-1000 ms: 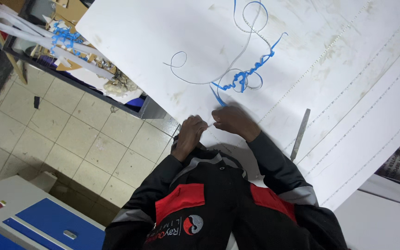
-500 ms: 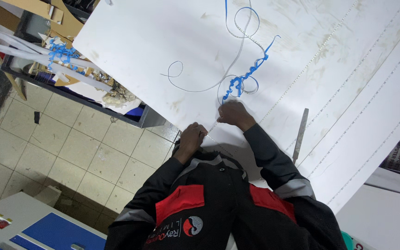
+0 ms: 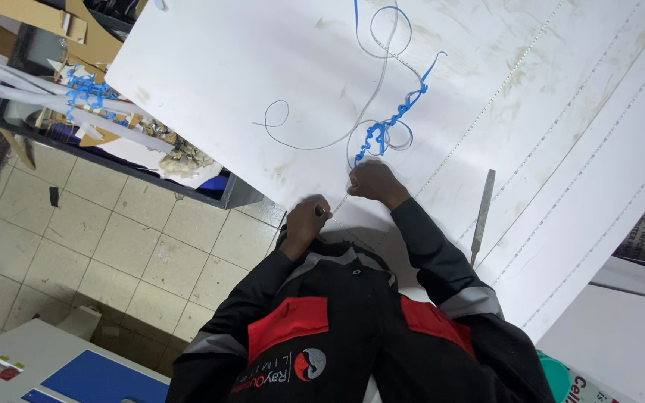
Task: The person measures a large white board using a flexible blue tape measure and a metal ruler. They then use a utility knife to cut along the marked lines on the board. The person also handles a blue ribbon and a white string during the process.
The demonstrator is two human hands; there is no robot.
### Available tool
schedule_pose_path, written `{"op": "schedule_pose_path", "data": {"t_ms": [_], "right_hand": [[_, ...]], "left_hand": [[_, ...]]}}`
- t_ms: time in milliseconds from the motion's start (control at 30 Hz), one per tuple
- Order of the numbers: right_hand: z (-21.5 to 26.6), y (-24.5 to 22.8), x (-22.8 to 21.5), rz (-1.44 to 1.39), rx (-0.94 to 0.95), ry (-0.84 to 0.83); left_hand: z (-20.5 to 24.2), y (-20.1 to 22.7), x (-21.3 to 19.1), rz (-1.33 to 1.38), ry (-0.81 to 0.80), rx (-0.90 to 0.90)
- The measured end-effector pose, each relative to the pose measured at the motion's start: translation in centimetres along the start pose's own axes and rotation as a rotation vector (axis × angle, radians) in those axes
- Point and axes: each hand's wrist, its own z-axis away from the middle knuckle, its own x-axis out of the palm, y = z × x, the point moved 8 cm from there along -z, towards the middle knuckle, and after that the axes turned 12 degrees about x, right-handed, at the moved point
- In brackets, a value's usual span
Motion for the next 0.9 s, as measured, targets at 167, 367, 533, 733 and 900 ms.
{"op": "schedule_pose_path", "data": {"t_ms": [167, 367, 533, 733, 900], "right_hand": [[-0.2, -0.2, 0.1, 0.049, -0.001, 0.004], [-0.5, -0.3, 0.4, 0.074, -0.001, -0.004], [-0.8, -0.5, 0.3, 0.119, 0.018, 0.037], [-0.6, -0.4, 0.5, 0.159, 0.024, 0.062], [-0.4, -0.3, 0.2, 0.128, 0.016, 0.074]], "left_hand": [[-0.1, 1.3, -0.5, 0.029, 0.004, 0.067], [2.9, 6.0, -3.8, -0.108, 0.208, 0.714], [2.6, 5.6, -3.9, -0.246, 0.333, 0.98], [2.5, 3.4, -2.2, -0.305, 0.299, 0.985], [2.7, 2.3, -0.9, -0.465, 0.074, 1.053]]}}
